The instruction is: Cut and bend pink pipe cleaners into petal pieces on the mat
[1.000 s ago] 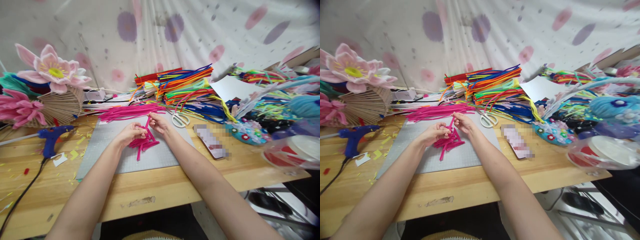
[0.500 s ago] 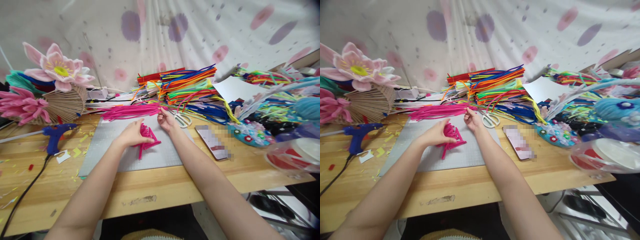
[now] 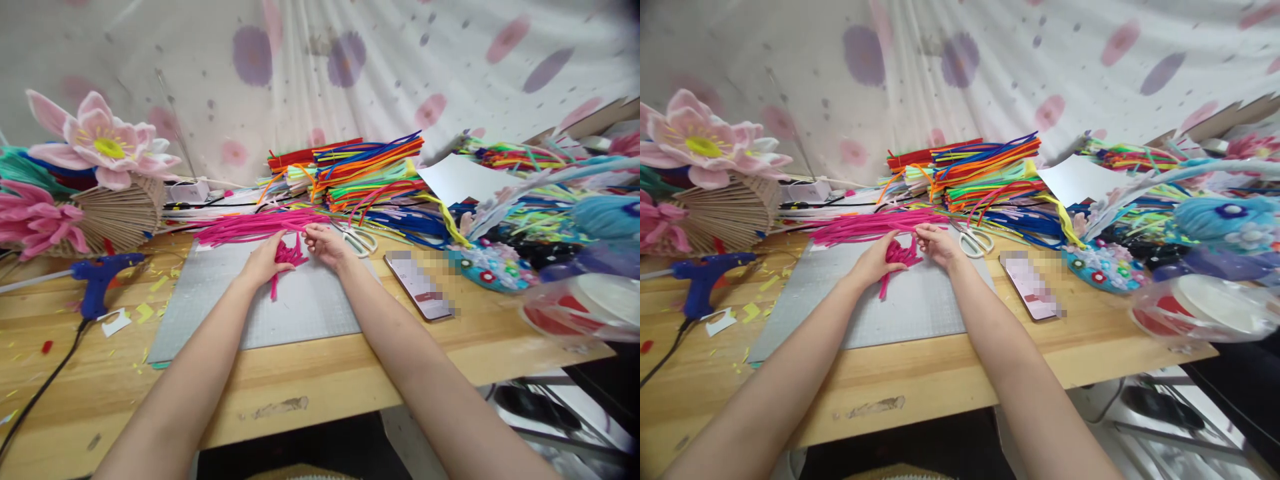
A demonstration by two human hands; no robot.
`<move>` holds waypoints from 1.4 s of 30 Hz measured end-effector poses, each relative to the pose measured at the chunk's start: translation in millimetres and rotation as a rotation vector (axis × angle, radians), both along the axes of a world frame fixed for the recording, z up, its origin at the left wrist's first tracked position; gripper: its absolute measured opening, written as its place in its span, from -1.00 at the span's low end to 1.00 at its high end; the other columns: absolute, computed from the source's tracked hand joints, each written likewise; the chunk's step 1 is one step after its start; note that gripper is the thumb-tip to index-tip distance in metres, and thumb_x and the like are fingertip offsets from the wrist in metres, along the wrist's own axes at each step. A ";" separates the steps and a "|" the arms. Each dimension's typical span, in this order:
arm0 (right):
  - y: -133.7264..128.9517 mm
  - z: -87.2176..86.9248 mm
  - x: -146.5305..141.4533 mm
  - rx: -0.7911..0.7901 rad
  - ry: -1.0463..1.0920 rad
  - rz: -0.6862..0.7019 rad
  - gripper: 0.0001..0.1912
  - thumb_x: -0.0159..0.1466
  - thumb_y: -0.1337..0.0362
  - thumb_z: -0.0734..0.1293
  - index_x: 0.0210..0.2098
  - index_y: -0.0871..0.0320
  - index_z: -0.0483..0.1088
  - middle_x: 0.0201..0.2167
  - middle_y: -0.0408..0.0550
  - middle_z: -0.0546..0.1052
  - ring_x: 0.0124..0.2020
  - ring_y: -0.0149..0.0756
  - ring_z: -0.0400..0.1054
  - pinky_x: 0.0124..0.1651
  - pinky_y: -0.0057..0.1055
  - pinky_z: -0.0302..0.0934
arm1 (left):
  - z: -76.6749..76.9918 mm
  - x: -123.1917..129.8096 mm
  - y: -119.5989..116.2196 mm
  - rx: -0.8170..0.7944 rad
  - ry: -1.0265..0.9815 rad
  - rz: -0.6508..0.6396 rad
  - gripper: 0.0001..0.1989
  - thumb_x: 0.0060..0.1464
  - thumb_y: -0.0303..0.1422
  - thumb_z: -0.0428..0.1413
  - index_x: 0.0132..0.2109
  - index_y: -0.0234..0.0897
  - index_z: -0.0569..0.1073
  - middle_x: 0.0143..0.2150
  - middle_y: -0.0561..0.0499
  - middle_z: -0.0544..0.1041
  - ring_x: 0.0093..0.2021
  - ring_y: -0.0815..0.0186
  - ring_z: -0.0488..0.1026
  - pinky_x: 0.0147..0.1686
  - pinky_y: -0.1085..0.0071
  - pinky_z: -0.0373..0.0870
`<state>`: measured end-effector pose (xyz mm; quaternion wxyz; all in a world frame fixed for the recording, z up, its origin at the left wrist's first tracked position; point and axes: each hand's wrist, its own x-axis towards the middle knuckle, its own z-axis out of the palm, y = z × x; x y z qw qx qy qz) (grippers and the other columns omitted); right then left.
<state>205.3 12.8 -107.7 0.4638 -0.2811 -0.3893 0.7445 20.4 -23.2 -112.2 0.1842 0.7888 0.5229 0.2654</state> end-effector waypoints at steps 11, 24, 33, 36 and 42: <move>-4.7 -5.3 -1.0 0.332 -0.353 0.088 -0.78 -0.08 0.26 0.40 -0.43 0.20 0.38 -0.58 -0.25 0.35 -0.63 -0.60 0.10 -0.61 -0.59 -0.12 | 16.3 -27.0 23.9 -0.157 -0.430 -0.060 -0.18 -0.29 -0.20 0.23 0.15 -0.28 0.13 -0.01 -0.18 0.37 0.02 0.19 0.32 0.00 0.25 0.20; 2.4 -8.7 0.2 0.246 -0.308 -0.132 -0.71 0.03 0.07 0.31 -0.47 0.22 0.39 -0.48 -0.15 0.41 -0.66 -0.62 0.00 -0.67 -0.58 -0.26 | 17.7 -57.2 15.9 0.175 0.078 0.223 -0.73 -0.01 -0.32 0.02 -0.13 -0.28 0.37 -0.12 -0.10 0.42 -0.06 0.18 0.32 -0.04 0.25 0.21; 9.3 -14.0 0.8 0.193 -0.342 -0.237 -0.72 -0.07 0.08 0.35 -0.55 0.19 0.33 -0.53 -0.16 0.41 -0.69 -0.61 0.01 -0.68 -0.58 -0.22 | 4.2 -76.2 32.2 0.117 0.500 0.264 -0.86 0.02 -0.41 -0.05 -0.30 -0.29 0.39 -0.26 -0.11 0.42 -0.14 0.16 0.30 -0.12 0.26 0.22; 9.8 -18.7 -1.8 0.226 -0.419 -0.293 -0.74 -0.05 0.08 0.32 -0.52 0.17 0.32 -0.55 -0.18 0.39 -0.68 -0.58 0.01 -0.66 -0.57 -0.17 | 5.3 -79.1 32.6 0.130 0.528 0.275 -0.81 0.02 -0.36 -0.02 -0.21 -0.29 0.37 -0.21 -0.13 0.41 -0.11 0.13 0.29 -0.11 0.25 0.21; 17.1 -15.2 7.4 0.380 -0.698 -0.484 -0.82 0.00 0.22 0.24 -0.41 0.17 0.34 -0.59 -0.21 0.34 -0.56 -0.48 0.16 -0.49 -0.53 0.05 | 12.5 -79.5 29.4 0.216 0.559 0.246 -0.70 0.01 -0.29 0.01 -0.10 -0.31 0.35 -0.12 -0.15 0.37 -0.04 0.11 0.25 -0.07 0.25 0.20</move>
